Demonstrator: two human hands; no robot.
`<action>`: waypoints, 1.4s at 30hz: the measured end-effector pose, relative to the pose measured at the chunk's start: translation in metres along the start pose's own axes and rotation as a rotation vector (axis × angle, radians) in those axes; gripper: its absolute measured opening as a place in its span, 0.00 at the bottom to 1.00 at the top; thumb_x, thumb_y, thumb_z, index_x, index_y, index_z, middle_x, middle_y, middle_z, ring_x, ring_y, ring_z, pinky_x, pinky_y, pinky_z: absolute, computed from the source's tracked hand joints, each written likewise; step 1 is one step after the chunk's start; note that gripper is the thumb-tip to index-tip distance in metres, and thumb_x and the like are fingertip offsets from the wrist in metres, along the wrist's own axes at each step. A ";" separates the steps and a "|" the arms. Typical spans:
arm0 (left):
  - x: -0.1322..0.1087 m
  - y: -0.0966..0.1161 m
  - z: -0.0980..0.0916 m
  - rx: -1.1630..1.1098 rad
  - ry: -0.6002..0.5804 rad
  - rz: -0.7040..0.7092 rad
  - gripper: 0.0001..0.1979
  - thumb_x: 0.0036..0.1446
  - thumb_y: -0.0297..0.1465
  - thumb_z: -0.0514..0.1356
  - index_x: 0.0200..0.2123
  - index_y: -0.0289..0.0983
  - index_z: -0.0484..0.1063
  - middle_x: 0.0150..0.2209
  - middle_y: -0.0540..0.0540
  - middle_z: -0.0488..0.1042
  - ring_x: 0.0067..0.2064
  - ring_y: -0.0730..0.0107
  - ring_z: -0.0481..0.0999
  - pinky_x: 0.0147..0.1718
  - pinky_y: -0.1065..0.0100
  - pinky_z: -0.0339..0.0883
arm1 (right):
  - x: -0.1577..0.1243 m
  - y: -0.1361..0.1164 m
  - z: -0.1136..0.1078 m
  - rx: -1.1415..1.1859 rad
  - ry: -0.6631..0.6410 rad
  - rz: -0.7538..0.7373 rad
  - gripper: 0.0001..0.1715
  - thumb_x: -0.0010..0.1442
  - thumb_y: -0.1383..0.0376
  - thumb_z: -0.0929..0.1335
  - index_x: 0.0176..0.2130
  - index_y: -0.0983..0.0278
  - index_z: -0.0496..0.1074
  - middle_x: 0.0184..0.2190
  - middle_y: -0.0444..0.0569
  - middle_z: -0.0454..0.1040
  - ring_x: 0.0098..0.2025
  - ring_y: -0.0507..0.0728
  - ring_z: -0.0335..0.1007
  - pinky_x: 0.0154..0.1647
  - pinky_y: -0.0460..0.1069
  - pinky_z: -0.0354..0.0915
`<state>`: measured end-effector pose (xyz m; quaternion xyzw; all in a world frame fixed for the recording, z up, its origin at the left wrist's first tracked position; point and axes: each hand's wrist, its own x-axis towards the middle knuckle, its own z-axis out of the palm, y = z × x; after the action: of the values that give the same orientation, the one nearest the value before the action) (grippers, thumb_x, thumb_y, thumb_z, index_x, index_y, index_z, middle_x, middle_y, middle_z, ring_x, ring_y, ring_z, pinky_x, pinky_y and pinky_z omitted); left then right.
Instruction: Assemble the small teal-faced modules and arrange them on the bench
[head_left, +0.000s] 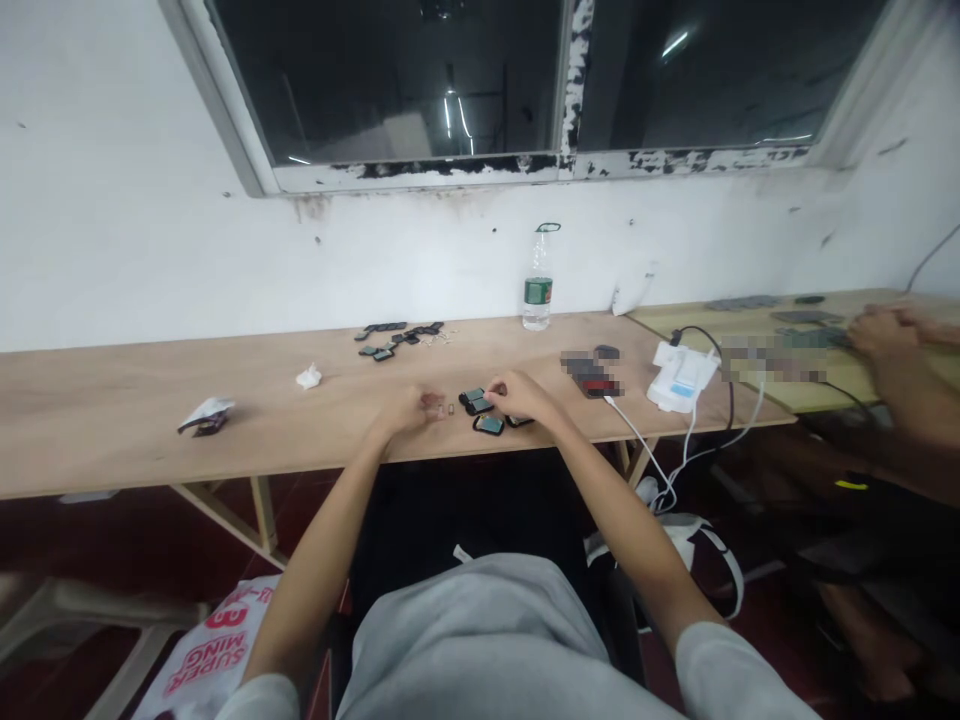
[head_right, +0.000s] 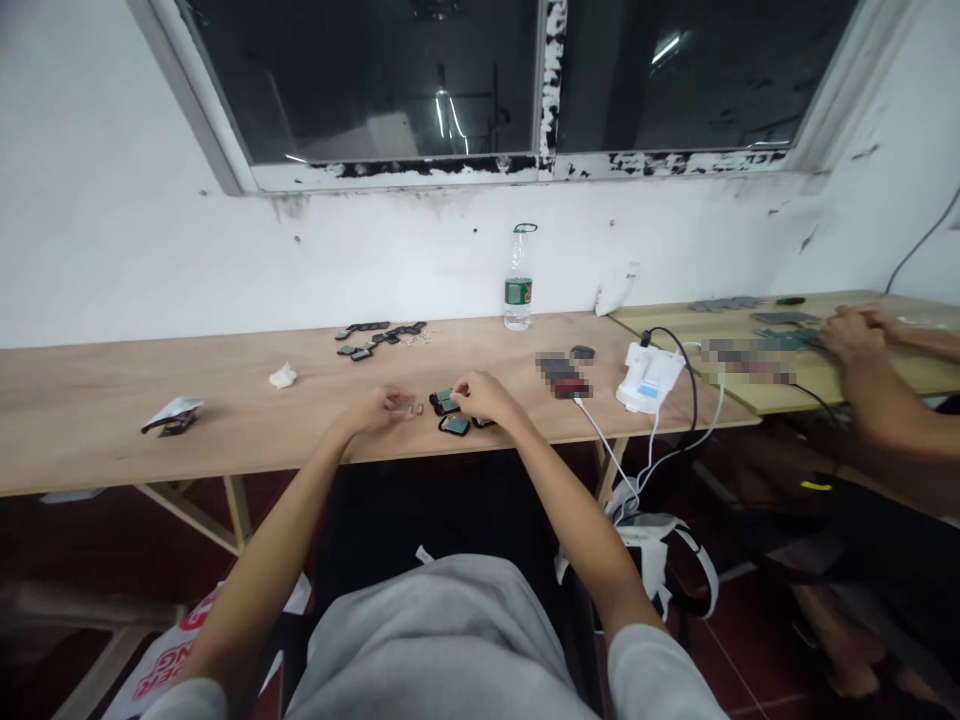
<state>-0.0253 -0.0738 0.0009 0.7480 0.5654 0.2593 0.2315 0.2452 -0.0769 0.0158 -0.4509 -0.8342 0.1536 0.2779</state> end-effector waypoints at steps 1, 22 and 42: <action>0.000 0.000 0.000 0.002 -0.010 0.000 0.27 0.41 0.46 0.72 0.42 0.36 0.81 0.45 0.39 0.82 0.46 0.51 0.79 0.45 0.60 0.73 | 0.001 -0.001 0.002 -0.031 0.028 0.007 0.10 0.60 0.64 0.69 0.32 0.65 0.81 0.31 0.51 0.81 0.32 0.55 0.73 0.32 0.46 0.59; -0.016 0.040 -0.004 0.117 0.018 0.280 0.17 0.61 0.38 0.58 0.47 0.37 0.80 0.42 0.43 0.83 0.43 0.55 0.80 0.45 0.62 0.72 | 0.006 0.000 0.018 0.046 0.078 -0.007 0.12 0.56 0.64 0.73 0.42 0.63 0.78 0.37 0.49 0.79 0.38 0.56 0.71 0.40 0.48 0.64; -0.013 0.039 0.011 0.125 -0.145 0.370 0.16 0.61 0.40 0.59 0.44 0.38 0.80 0.49 0.42 0.78 0.46 0.57 0.77 0.47 0.63 0.70 | 0.004 -0.005 0.018 -0.195 -0.066 -0.021 0.17 0.64 0.54 0.69 0.41 0.61 0.84 0.42 0.53 0.82 0.47 0.62 0.74 0.45 0.49 0.62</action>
<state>0.0074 -0.0967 0.0155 0.8686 0.4152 0.2072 0.1734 0.2293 -0.0764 0.0050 -0.4618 -0.8585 0.0836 0.2068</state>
